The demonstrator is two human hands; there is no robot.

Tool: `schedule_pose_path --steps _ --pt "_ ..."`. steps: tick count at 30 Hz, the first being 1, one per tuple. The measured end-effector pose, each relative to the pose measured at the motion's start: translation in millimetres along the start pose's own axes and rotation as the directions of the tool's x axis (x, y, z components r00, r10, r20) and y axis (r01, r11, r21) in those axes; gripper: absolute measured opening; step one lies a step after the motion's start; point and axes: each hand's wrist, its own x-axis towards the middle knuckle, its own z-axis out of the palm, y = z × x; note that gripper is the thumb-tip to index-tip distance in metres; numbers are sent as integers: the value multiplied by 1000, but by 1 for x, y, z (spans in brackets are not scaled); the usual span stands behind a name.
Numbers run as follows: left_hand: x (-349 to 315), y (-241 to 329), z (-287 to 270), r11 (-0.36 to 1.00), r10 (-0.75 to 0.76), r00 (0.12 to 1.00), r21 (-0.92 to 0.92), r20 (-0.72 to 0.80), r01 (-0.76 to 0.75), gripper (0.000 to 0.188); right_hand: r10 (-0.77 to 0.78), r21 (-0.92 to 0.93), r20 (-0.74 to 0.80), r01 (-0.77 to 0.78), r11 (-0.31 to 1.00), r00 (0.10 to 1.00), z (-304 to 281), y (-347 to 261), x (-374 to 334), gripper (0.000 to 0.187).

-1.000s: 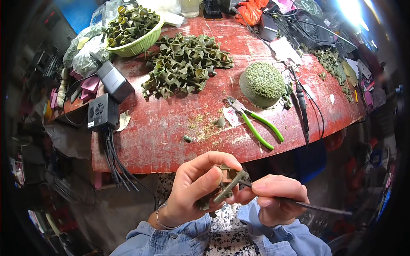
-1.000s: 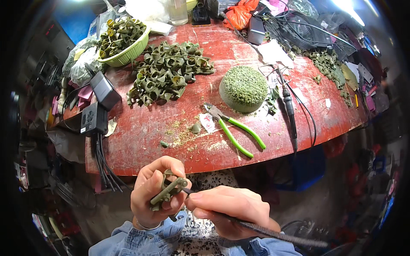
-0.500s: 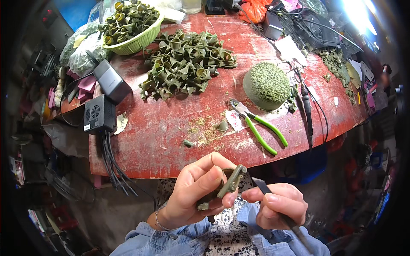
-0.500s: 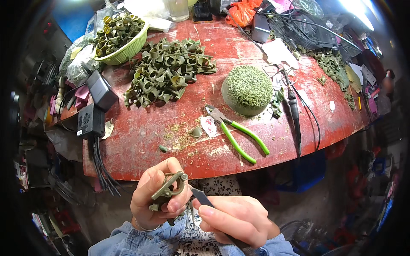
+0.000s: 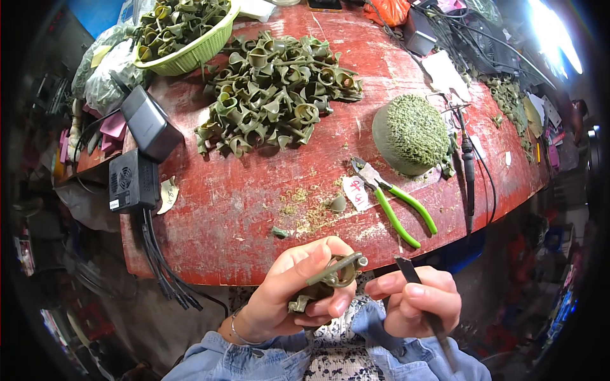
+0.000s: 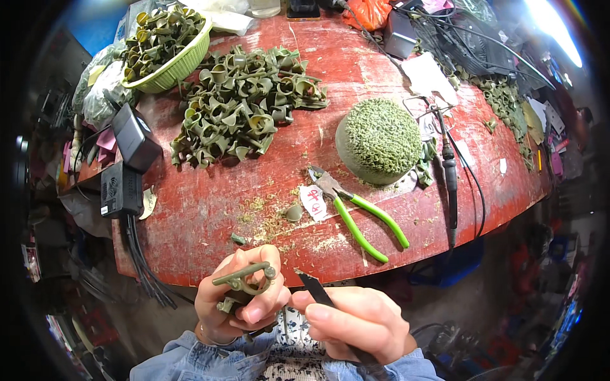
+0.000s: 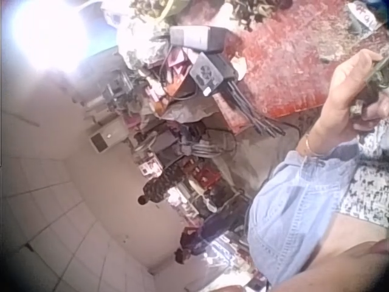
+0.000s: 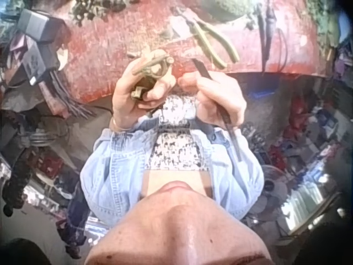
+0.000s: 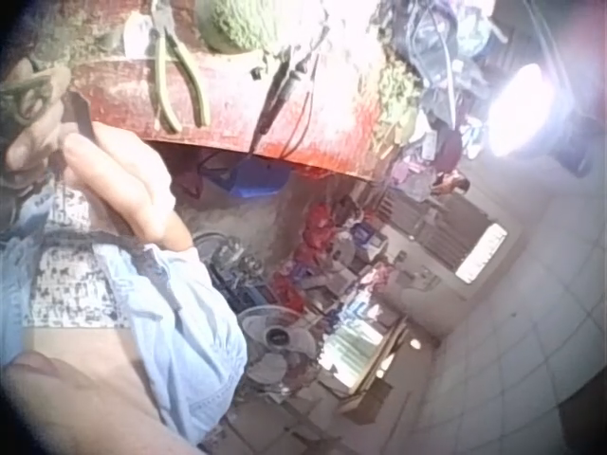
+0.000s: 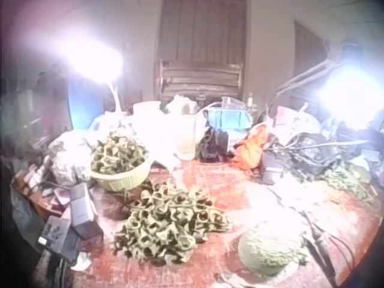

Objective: The recorder is assembling small plastic foliage pieces by inserting green plastic rings onto dark stem-like components.

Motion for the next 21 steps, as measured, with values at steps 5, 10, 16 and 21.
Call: schedule_pose_path --steps 5,10,16,21 --pt "0 4 10 993 64 993 107 -101 -54 35 26 96 276 -55 994 961 -6 0 20 40" --pt "0 6 1 999 14 995 41 -100 -10 37 50 8 110 -51 999 993 9 5 18 21" --pt "-3 5 -11 965 -83 991 -241 105 107 37 87 183 80 -100 978 993 5 11 10 35" --pt "-1 6 0 999 30 999 -24 -34 -31 36 85 211 220 -133 968 972 -2 2 16 36"
